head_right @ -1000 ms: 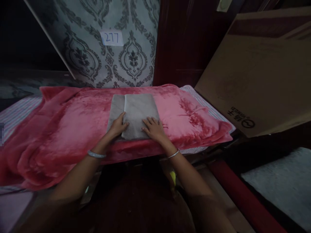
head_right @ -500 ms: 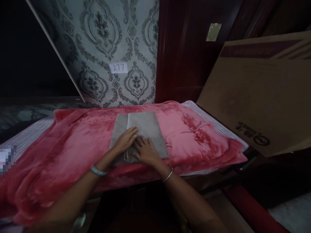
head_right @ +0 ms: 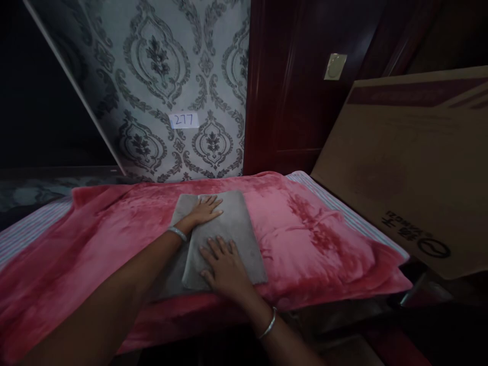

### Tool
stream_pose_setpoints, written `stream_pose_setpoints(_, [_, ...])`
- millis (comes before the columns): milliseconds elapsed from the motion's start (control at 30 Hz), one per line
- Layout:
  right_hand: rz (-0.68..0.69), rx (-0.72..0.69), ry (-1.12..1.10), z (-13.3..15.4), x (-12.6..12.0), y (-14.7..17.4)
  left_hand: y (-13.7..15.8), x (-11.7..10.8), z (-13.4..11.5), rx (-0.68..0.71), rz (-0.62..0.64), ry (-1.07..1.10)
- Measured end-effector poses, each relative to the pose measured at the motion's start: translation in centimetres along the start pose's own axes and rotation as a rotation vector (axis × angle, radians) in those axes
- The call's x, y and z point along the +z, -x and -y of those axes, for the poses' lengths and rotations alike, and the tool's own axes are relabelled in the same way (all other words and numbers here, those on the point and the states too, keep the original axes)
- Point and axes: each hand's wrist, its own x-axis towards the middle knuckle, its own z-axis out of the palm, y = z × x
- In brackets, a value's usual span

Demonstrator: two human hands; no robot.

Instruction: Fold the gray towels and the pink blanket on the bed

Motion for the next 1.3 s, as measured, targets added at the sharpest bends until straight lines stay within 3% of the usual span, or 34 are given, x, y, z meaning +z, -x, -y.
stream_pose_setpoints(200, [0.008, 0.002, -0.034, -0.2, 0.0, 0.0, -2.5, 0.2, 1.9, -0.03, 0.007, 0.017])
stream_pose_setpoints(467, [-0.031, 0.003, -0.032, 0.1, 0.0, -0.1, -2.5, 0.0, 1.6, -0.045, -0.007, -0.049])
stream_pose_setpoints(567, [-0.024, -0.035, -0.05, -0.2, -0.9, 0.0, -2.7, -0.9, 0.3, -0.04, -0.036, -0.079])
stream_pose_setpoints(667, [-0.02, -0.055, -0.079, -1.2, -2.3, 0.3, -2.9, -1.4, -2.3, 0.123, -0.05, -0.061])
stream_pose_setpoints(767, [-0.039, -0.029, -0.067, -2.3, -3.1, 0.6, -3.2, -1.0, -5.0, 0.288, 0.052, -0.02])
stream_pose_setpoints(867, [0.007, -0.02, -0.048, -3.1, -2.6, 0.8, -3.9, 0.1, -6.4, 0.27, 0.123, -0.018])
stream_pose_setpoints(1033, [0.033, -0.01, -0.057, -3.4, -1.6, 0.9, -6.2, 1.4, -5.4, 0.253, 0.111, -0.029])
stream_pose_setpoints(1300, [0.04, 0.004, -0.119, -3.6, -1.3, 1.2, -9.9, 1.4, -2.1, 0.236, 0.1, 0.028])
